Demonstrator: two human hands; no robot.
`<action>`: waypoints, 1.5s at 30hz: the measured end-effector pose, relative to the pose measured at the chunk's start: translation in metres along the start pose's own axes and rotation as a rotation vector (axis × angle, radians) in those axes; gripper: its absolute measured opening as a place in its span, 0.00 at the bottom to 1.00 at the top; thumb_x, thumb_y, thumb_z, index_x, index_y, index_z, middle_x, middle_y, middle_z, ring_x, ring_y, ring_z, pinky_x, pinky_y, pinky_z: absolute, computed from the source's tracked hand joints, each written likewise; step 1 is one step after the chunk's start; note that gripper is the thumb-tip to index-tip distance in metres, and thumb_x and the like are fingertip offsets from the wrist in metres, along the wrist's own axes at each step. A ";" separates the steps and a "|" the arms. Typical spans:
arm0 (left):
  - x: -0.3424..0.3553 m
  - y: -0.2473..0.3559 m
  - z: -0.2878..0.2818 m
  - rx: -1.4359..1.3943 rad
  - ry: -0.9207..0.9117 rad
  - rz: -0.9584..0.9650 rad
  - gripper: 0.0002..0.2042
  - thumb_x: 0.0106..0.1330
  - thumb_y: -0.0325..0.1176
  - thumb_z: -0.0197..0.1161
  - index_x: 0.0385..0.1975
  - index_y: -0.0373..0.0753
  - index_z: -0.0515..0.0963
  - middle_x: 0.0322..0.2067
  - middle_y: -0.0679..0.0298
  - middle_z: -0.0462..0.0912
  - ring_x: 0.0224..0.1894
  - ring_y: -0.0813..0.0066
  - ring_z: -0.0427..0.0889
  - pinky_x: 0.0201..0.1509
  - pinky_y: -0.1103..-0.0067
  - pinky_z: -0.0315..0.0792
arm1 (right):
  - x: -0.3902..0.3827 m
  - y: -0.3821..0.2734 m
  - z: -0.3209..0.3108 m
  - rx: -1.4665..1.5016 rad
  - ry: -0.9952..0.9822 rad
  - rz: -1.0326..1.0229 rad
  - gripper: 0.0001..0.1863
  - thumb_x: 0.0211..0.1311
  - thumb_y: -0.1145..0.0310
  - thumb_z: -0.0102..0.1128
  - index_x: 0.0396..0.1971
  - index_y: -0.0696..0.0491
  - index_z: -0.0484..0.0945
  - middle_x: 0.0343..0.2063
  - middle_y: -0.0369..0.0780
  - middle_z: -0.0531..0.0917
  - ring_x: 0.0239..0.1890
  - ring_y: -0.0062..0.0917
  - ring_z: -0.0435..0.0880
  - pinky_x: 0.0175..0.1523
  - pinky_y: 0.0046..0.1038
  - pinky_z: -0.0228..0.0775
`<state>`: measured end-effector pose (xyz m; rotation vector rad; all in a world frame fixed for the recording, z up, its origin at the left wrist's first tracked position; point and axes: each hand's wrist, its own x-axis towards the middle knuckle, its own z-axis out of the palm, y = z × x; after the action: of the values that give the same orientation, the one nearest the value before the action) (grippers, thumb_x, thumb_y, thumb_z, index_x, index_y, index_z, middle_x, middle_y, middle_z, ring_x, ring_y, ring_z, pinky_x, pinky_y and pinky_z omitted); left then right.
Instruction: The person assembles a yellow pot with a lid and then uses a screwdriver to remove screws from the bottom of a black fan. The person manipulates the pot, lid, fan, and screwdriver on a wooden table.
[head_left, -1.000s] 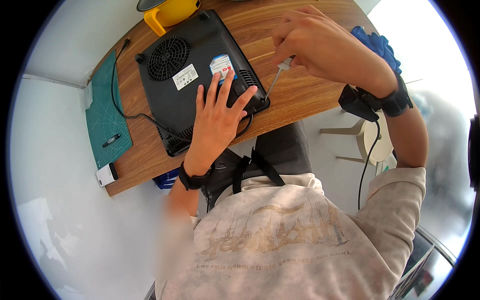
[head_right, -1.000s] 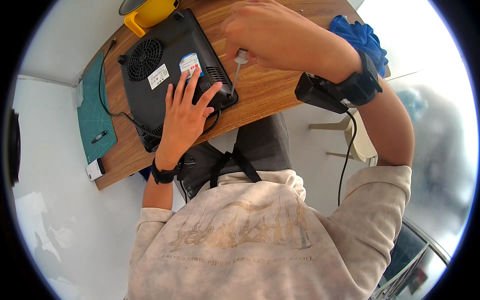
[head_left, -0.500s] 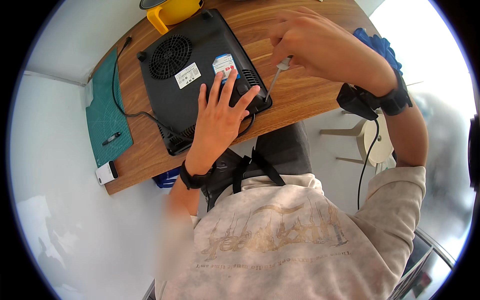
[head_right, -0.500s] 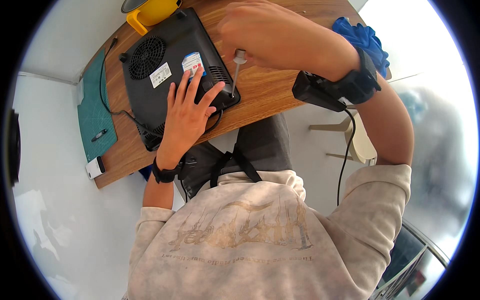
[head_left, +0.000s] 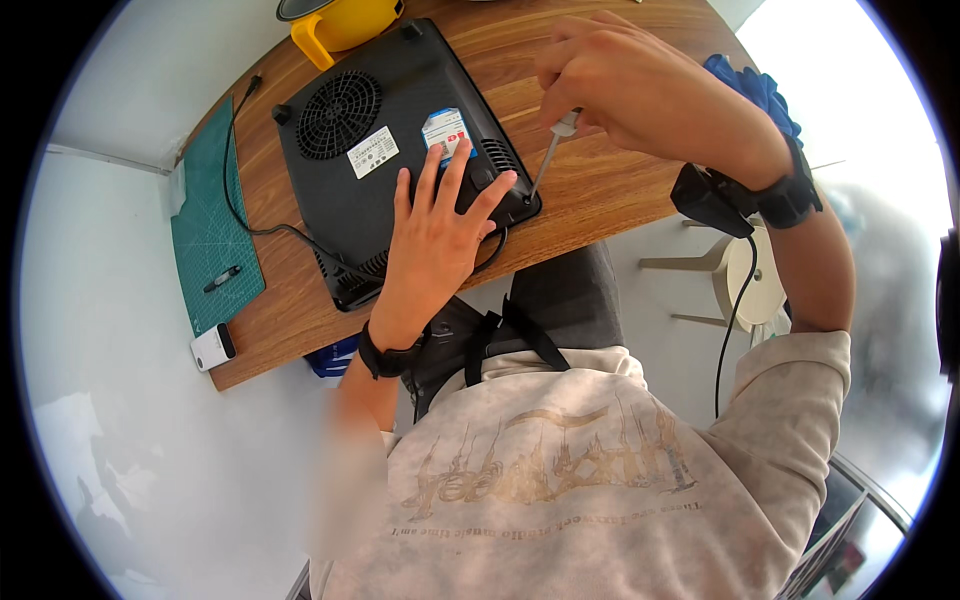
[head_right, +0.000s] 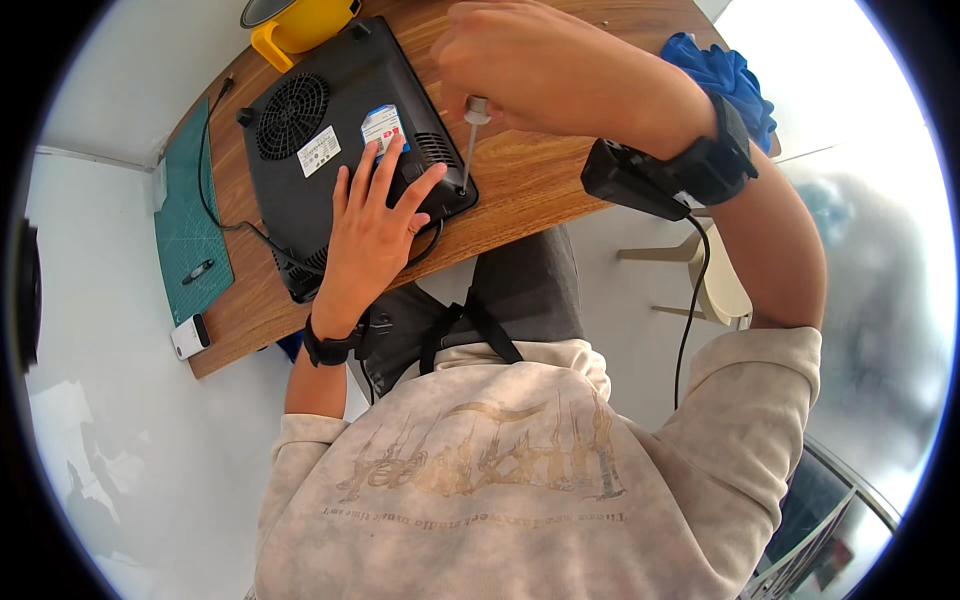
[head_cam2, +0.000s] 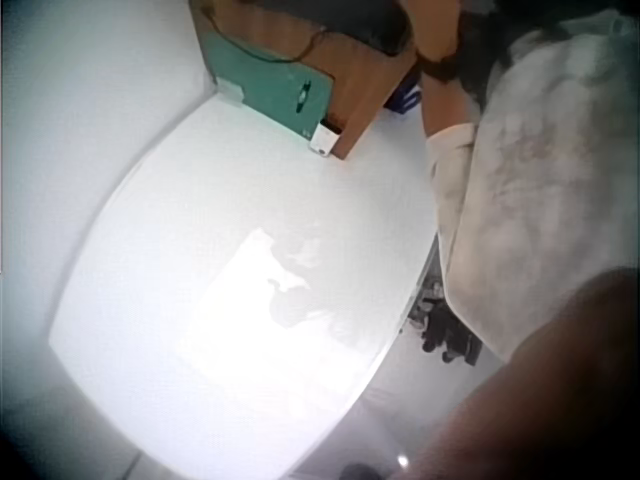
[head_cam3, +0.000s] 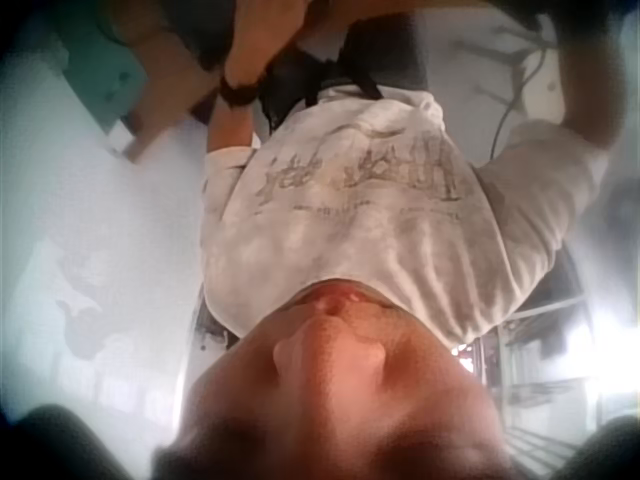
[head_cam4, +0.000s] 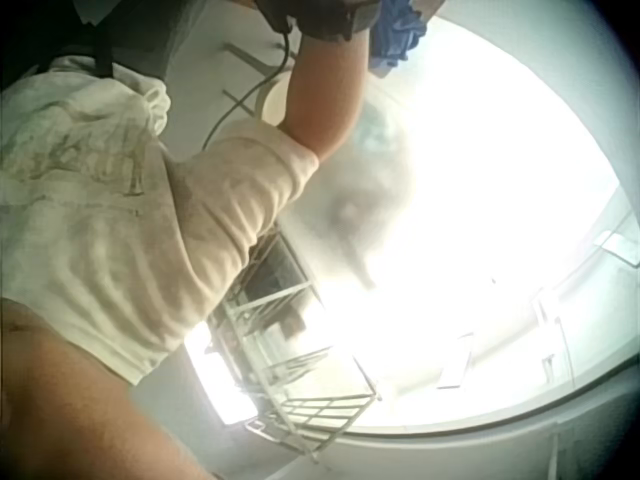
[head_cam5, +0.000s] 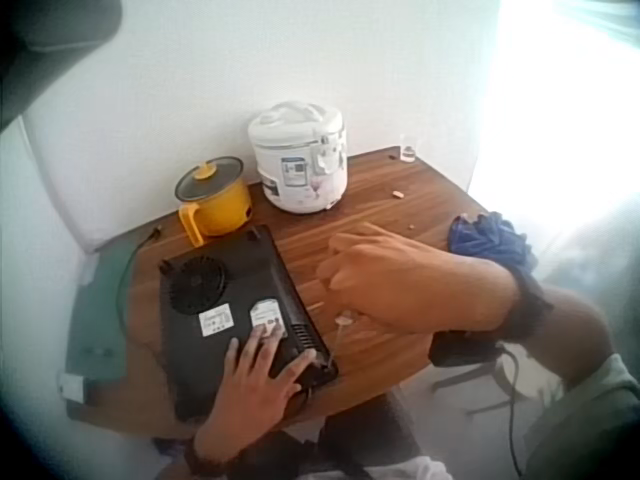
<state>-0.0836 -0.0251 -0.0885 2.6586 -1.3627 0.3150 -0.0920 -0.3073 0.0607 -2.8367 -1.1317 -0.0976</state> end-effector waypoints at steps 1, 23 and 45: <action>0.000 0.000 0.000 -0.001 0.001 0.000 0.33 0.67 0.38 0.71 0.72 0.66 0.67 0.75 0.55 0.60 0.76 0.48 0.59 0.73 0.41 0.59 | 0.000 -0.001 -0.004 0.000 0.001 -0.009 0.06 0.61 0.72 0.60 0.31 0.57 0.82 0.38 0.41 0.81 0.49 0.34 0.77 0.60 0.35 0.68; 0.001 0.001 0.000 -0.009 0.014 0.005 0.33 0.67 0.38 0.70 0.72 0.66 0.67 0.75 0.55 0.61 0.76 0.47 0.60 0.72 0.42 0.60 | 0.002 0.007 0.008 0.055 0.074 -0.061 0.07 0.61 0.78 0.57 0.35 0.61 0.82 0.42 0.46 0.82 0.51 0.38 0.79 0.60 0.35 0.70; 0.000 0.002 -0.002 -0.013 0.016 -0.021 0.32 0.65 0.36 0.70 0.71 0.65 0.70 0.76 0.57 0.61 0.76 0.49 0.61 0.73 0.46 0.60 | 0.023 -0.020 -0.005 -0.235 0.037 -0.107 0.03 0.66 0.72 0.61 0.36 0.54 0.80 0.35 0.40 0.82 0.46 0.31 0.80 0.51 0.32 0.68</action>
<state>-0.0859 -0.0260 -0.0862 2.6525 -1.3274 0.3231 -0.0892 -0.2778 0.0691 -2.9568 -1.3471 -0.3088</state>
